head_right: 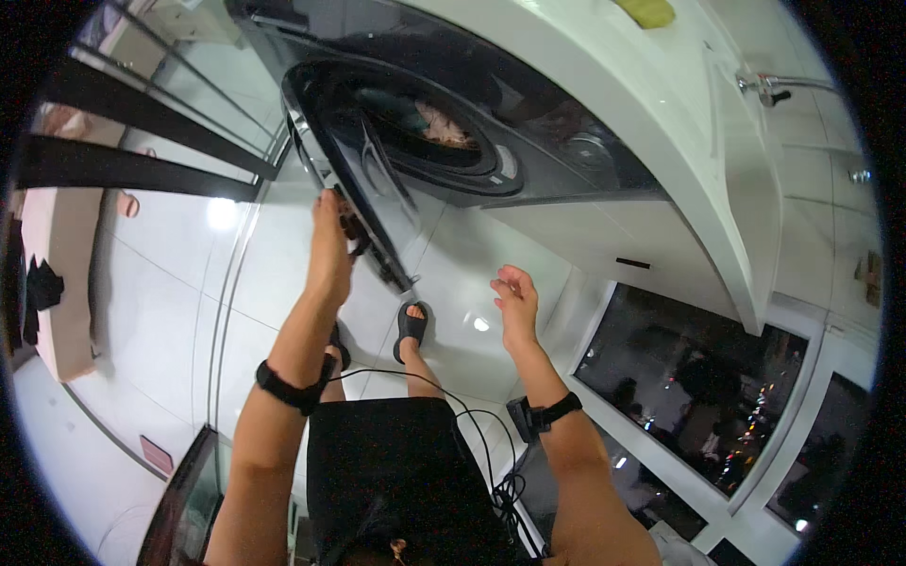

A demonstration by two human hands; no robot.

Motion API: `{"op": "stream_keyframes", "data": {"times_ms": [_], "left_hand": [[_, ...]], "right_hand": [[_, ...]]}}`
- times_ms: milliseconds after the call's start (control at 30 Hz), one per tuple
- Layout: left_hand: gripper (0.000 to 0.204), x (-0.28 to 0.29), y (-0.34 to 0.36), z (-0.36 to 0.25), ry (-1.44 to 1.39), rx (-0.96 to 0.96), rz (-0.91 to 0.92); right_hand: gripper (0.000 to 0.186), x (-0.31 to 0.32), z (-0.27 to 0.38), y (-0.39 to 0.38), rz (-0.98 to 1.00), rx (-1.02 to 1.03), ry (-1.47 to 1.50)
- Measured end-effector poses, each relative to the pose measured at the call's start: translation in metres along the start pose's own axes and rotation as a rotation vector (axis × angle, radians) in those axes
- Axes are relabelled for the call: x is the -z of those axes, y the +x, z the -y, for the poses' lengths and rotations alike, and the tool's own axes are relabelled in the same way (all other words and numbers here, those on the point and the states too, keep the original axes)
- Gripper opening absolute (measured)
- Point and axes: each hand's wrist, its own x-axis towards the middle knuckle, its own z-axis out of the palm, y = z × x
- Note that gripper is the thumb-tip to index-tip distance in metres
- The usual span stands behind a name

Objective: The person is unloading laundry from a washing machine and then configuring a new wash cycle with detergent and softener.

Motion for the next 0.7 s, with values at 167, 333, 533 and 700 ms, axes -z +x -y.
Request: {"op": "stream_keyframes", "data": {"times_ms": [167, 333, 533, 700], "left_hand": [[0.066, -0.055, 0.035, 0.018, -0.389, -0.043, 0.111], [0.073, -0.088, 0.056, 0.003, -0.609, -0.031, 0.305], [0.073, -0.105, 0.059, -0.009, -0.666, -0.041, 0.398], [0.071, -0.110, 0.051, -0.018, -0.678, -0.017, 0.364]], "right_hand": [[0.044, -0.027, 0.011, -0.008, 0.259, -0.271, 0.469], [0.049, -0.085, 0.038, 0.024, 0.353, -0.416, 1.001], [0.056, -0.100, 0.076, 0.060, 0.408, -0.095, 1.273], [0.059, -0.100, 0.094, 0.061, 0.454, -0.100, 1.312]]}}
